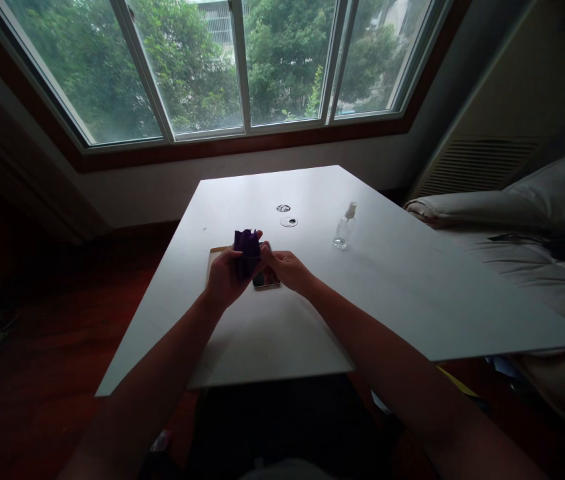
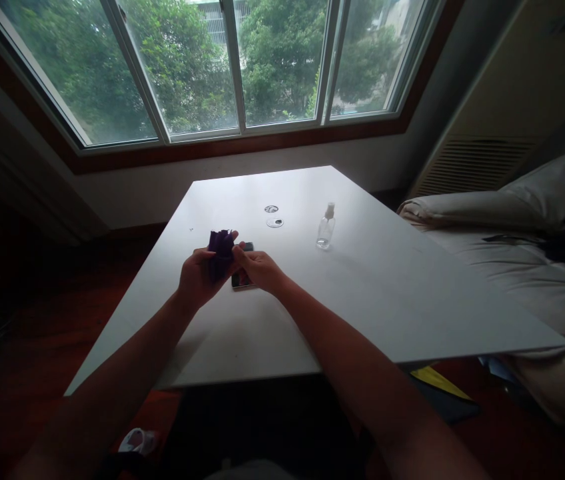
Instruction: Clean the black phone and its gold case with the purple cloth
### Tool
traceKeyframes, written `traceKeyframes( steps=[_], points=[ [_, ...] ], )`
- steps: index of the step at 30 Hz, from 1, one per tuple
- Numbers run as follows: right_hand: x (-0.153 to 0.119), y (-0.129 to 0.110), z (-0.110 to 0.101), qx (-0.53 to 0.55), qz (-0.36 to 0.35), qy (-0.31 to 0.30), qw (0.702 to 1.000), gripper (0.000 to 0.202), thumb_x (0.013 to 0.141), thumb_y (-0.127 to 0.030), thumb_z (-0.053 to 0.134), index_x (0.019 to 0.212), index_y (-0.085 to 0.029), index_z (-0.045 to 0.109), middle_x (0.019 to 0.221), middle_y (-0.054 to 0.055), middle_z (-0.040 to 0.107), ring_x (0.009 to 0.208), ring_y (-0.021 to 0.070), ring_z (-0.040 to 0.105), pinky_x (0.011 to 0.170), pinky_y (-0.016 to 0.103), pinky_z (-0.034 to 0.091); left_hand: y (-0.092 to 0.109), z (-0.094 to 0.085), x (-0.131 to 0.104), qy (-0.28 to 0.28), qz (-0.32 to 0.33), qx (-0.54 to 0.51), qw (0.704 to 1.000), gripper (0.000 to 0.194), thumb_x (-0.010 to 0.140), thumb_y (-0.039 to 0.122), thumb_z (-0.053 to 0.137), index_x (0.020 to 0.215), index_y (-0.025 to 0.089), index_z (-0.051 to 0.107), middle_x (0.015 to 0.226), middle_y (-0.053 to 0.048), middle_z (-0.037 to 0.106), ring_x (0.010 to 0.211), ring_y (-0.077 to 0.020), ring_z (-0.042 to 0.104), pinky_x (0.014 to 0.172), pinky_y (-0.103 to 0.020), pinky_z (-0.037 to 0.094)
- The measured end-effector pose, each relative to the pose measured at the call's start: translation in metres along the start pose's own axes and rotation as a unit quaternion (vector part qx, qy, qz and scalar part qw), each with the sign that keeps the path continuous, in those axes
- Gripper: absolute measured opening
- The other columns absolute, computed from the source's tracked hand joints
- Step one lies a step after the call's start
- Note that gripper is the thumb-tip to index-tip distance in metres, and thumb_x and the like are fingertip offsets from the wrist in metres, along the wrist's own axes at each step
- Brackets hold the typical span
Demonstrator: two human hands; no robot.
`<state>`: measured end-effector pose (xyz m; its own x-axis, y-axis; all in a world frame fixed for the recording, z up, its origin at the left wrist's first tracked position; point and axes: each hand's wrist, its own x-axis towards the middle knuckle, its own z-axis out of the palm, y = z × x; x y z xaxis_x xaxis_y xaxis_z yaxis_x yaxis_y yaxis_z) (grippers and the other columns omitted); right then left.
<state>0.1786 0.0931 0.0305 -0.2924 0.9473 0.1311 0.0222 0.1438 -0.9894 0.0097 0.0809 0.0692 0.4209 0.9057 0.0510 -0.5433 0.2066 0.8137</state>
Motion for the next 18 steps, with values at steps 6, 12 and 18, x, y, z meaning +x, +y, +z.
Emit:
traceKeyframes(
  steps=[6, 12, 18],
  points=[
    [0.004, 0.004, 0.003, -0.008, -0.02, 0.063, 0.998, 0.058, 0.085, -0.072, 0.061, 0.1, -0.018, 0.075, 0.094, 0.006, 0.073, 0.084, 0.0186, 0.066, 0.069, 0.027, 0.052, -0.005, -0.001, 0.004, 0.011, 0.054, 0.036, 0.998, 0.054, 0.085, 0.028, 0.052, 0.137, 0.019, 0.061, 0.135, -0.008, 0.066, 0.127, -0.0305, 0.059, 0.098, -0.041, 0.054],
    [0.001, -0.005, 0.004, 0.108, -0.036, 0.062, 0.992, 0.044, 0.08, -0.052, 0.077, 0.107, -0.018, 0.072, 0.098, 0.003, 0.073, 0.086, 0.0157, 0.065, 0.079, 0.028, 0.051, -0.011, -0.004, 0.004, 0.009, 0.029, 0.059, 0.998, 0.054, 0.083, 0.028, 0.056, 0.136, 0.019, 0.062, 0.119, -0.007, 0.073, 0.116, -0.0293, 0.065, 0.097, -0.038, 0.053],
    [-0.002, -0.01, 0.001, 0.157, -0.014, 0.072, 0.985, 0.037, 0.074, -0.046, 0.083, 0.092, -0.016, 0.071, 0.085, 0.001, 0.07, 0.077, 0.0141, 0.061, 0.074, 0.027, 0.049, -0.011, -0.007, 0.003, -0.006, 0.002, 0.034, 0.999, 0.044, 0.086, 0.029, 0.058, 0.128, 0.018, 0.067, 0.113, -0.008, 0.073, 0.106, -0.0266, 0.066, 0.086, -0.035, 0.054]
  ],
)
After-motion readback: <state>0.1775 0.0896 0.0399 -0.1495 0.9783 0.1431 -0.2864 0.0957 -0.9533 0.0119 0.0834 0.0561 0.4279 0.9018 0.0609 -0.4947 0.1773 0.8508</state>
